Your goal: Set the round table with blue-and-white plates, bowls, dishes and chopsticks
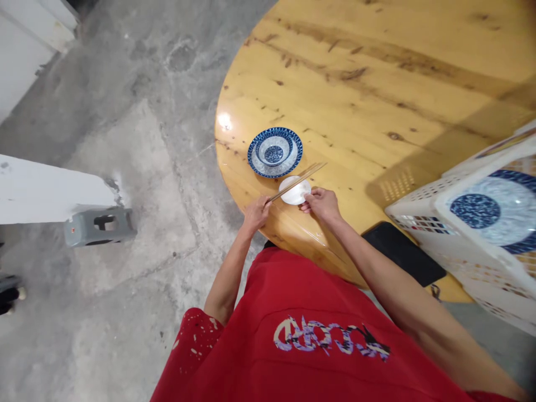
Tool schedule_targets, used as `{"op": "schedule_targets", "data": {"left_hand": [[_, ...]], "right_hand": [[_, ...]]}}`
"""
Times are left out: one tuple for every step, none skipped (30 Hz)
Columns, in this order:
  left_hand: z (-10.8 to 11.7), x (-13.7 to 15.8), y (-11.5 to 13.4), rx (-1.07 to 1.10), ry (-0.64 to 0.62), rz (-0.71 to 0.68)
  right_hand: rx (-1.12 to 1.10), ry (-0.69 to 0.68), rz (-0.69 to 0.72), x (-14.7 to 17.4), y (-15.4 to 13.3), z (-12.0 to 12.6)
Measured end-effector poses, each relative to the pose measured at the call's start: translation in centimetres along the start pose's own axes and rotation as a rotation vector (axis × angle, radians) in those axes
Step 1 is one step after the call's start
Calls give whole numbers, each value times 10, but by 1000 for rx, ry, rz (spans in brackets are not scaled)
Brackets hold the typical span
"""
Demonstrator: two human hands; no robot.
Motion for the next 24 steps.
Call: {"op": "schedule_targets", "data": {"left_hand": [[0,0,0,5,-4,-1],[0,-1,-1,12,-5,-1],[0,-2,-2,21,-5,0],[1,-3,-2,33,-4,-2],[2,-4,-3,46,-1,-2],[3,-5,-4,58,5,-3],[5,-6,-5,70,12,-4],[7,-7,-6,82,17,-8],[9,-8,-7,90,21,-13],[11,-9,-7,97,23,-17],[13,-9,-8,101,23,-19],[15,-9,-8,104,20,-20],[17,-8,-9,104,18,-17],[18,-7,-10,104,17,-10],[19,-6,-11,103,16,-3],[19,-5,-12,102,12,4],[19,-3,-13,102,6,11],[18,-2,-14,102,-2,16],[16,0,-15,103,-9,20],[15,1,-15,103,-14,22],[13,2,-15,104,-19,21],[11,3,-16,104,-21,19],[10,3,-16,106,-21,15],[9,3,-16,108,-20,11]], "right_hand": [[11,1,8,0,-1,1],[21,0,18,0,-2,1],[31,-2,29,0,-3,2],[36,-4,40,0,-4,3],[36,-5,51,0,-5,5],[32,-5,59,-1,-5,7],[25,0,63,-1,-5,10],[14,15,66,-2,-5,14],[-1,38,67,-2,-5,20],[-19,64,67,-2,-4,26],[-38,91,67,-3,-4,32],[-59,114,70,-3,-4,38],[-78,130,76,-3,-4,42],[-95,137,82,-4,-5,46],[-108,139,86,-4,-6,48],[-119,140,88,-4,-7,50],[-130,141,88,-4,-7,51],[-140,143,84,-4,-8,51],[-150,145,79,-3,-8,50],[-157,147,75,-3,-9,49],[-161,147,73,-3,-10,47],[-162,142,73,-3,-11,45],[-160,136,73,-4,-11,44],[-153,130,71,-4,-11,42]]}}
Point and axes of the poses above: each hand's wrist, its own x-axis away from the middle knuckle, its own z-axis out of the back of the hand, y = z × x, the point moved 10 cm from there along -x, towards the middle knuckle, and after that the axes turned 5 degrees about -x, right-handed, at the moved point
